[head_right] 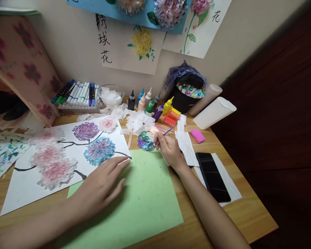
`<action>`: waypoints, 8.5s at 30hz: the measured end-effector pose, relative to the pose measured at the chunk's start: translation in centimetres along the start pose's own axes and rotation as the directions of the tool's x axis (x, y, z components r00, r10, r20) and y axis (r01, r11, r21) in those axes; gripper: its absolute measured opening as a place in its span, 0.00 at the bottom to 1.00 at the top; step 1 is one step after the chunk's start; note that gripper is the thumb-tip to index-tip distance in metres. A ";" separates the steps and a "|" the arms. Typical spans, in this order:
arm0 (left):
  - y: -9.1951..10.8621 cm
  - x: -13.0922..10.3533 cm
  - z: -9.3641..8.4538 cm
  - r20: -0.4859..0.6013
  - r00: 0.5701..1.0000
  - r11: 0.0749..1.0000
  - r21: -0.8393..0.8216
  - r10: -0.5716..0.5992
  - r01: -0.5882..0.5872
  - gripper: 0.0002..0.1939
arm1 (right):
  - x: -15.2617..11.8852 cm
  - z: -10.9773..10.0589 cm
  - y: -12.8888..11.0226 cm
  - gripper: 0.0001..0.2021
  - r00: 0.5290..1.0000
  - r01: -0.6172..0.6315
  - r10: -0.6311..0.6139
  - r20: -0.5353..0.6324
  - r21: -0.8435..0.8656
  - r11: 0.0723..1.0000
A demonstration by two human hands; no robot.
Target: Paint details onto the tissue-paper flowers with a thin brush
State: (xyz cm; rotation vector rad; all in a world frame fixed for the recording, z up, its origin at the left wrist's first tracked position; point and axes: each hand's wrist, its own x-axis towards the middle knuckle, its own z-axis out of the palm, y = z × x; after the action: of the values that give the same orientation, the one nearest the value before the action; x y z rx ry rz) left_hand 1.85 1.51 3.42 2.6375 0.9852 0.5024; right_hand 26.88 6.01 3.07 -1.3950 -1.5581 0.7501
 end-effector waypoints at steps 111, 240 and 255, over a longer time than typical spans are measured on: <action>-2.9 15.6 -3.0 0.225 0.968 0.993 0.007 -0.113 0.114 0.12 | -3.0 1.2 0.7 0.21 0.916 0.005 0.103 -0.389 0.266 0.964; -1.6 -5.4 0.8 0.068 0.997 0.999 -0.016 0.031 -0.030 0.26 | 2.8 10.1 -7.0 0.12 0.949 0.134 0.044 -0.311 0.530 0.837; -2.8 -5.7 2.1 -0.041 0.990 0.988 0.081 0.138 -0.134 0.23 | 5.5 15.7 -8.8 0.12 0.979 0.199 -0.178 -0.095 0.314 0.928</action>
State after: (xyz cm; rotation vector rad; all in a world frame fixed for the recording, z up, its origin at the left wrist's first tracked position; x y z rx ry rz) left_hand -2.91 -0.60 -0.75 2.7887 0.8584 0.5695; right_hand 9.02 11.59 5.37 -1.0042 -1.4203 0.7925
